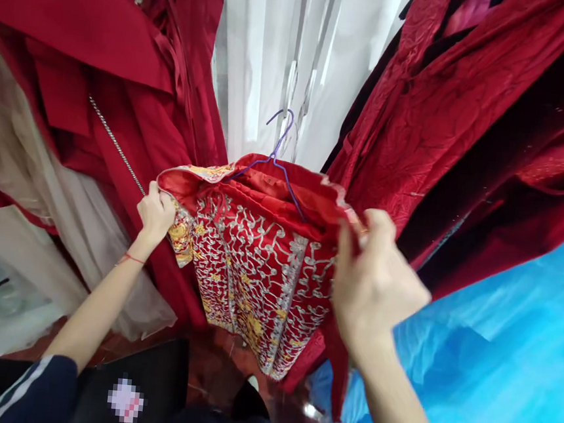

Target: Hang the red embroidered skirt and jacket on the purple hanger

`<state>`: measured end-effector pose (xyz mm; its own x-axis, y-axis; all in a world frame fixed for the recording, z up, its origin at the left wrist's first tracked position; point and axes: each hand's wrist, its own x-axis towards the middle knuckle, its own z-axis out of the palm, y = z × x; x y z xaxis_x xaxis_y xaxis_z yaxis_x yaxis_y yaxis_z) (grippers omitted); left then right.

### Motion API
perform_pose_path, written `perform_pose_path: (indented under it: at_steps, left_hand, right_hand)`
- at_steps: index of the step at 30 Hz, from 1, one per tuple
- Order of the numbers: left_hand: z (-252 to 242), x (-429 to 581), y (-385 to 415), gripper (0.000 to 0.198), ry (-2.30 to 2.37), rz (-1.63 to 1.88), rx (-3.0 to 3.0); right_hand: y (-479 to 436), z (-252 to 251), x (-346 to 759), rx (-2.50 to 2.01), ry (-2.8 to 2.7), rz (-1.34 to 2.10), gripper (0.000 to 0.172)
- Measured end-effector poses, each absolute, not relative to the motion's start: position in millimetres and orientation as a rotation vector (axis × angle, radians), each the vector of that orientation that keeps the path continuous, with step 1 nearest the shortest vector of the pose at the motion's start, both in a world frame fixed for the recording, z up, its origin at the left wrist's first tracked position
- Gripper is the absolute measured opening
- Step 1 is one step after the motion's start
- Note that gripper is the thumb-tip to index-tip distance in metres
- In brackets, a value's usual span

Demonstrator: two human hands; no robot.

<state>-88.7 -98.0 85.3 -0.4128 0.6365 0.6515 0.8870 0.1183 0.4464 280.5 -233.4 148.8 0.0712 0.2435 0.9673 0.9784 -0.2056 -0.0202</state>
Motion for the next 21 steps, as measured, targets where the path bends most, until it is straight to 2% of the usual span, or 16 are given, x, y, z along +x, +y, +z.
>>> perform_pose_path:
  at_steps: [3, 4, 6, 9, 10, 12, 13, 14, 17, 19, 21]
  left_hand:
    - [82.0, -73.0, -98.8, 0.058, -2.108, -0.986, -1.561]
    - [79.2, -70.9, -99.0, 0.061, -2.126, -0.920, -1.591]
    - [71.3, -71.7, -100.3, 0.056, -2.177, -0.817, -1.632]
    - [56.9, -79.3, -106.2, 0.045, -2.249, -0.751, -1.674]
    - [53.2, -81.5, -109.1, 0.041, -2.252, -0.747, -1.701]
    - [49.2, -83.1, -115.2, 0.036, -2.226, -0.758, -1.756]
    - [49.2, -82.5, -117.9, 0.034, -2.211, -0.771, -1.773]
    - [50.1, -81.2, -120.2, 0.033, -2.202, -0.785, -1.780]
    - [53.7, -77.0, -125.8, 0.034, -2.241, -0.814, -1.763]
    - [51.3, -77.6, -130.0, 0.037, -2.303, -0.831, -1.755]
    - [43.5, -82.4, -135.1, 0.037, -2.364, -0.815, -1.755]
  right_hand:
    - [-243.5, 106.3, 235.2, -1.474, -1.626, -1.177, 0.028]
    - [-240.2, 90.0, 226.6, -1.408, -1.746, -1.137, 0.031]
    - [-226.8, 64.2, 224.2, -1.318, -1.901, -1.072, 0.035]
    - [-197.6, 54.3, 256.2, -1.293, -1.757, -0.944, 0.016]
    - [-186.6, 57.6, 273.3, -1.324, -1.584, -0.898, 0.020]
    - [-164.0, 67.4, 309.0, -1.326, -1.250, -0.682, 0.056]
    - [-153.0, 71.5, 325.1, -1.314, -1.197, -0.512, 0.067]
    - [-142.8, 74.1, 338.8, -1.313, -1.229, -0.334, 0.066]
    - [-123.0, 70.9, 363.4, -1.349, -1.377, -0.110, 0.040]
    - [-122.0, 64.7, 368.2, -1.409, -1.422, -0.218, 0.028]
    - [-128.8, 62.6, 365.9, -1.482, -1.421, -0.404, 0.026]
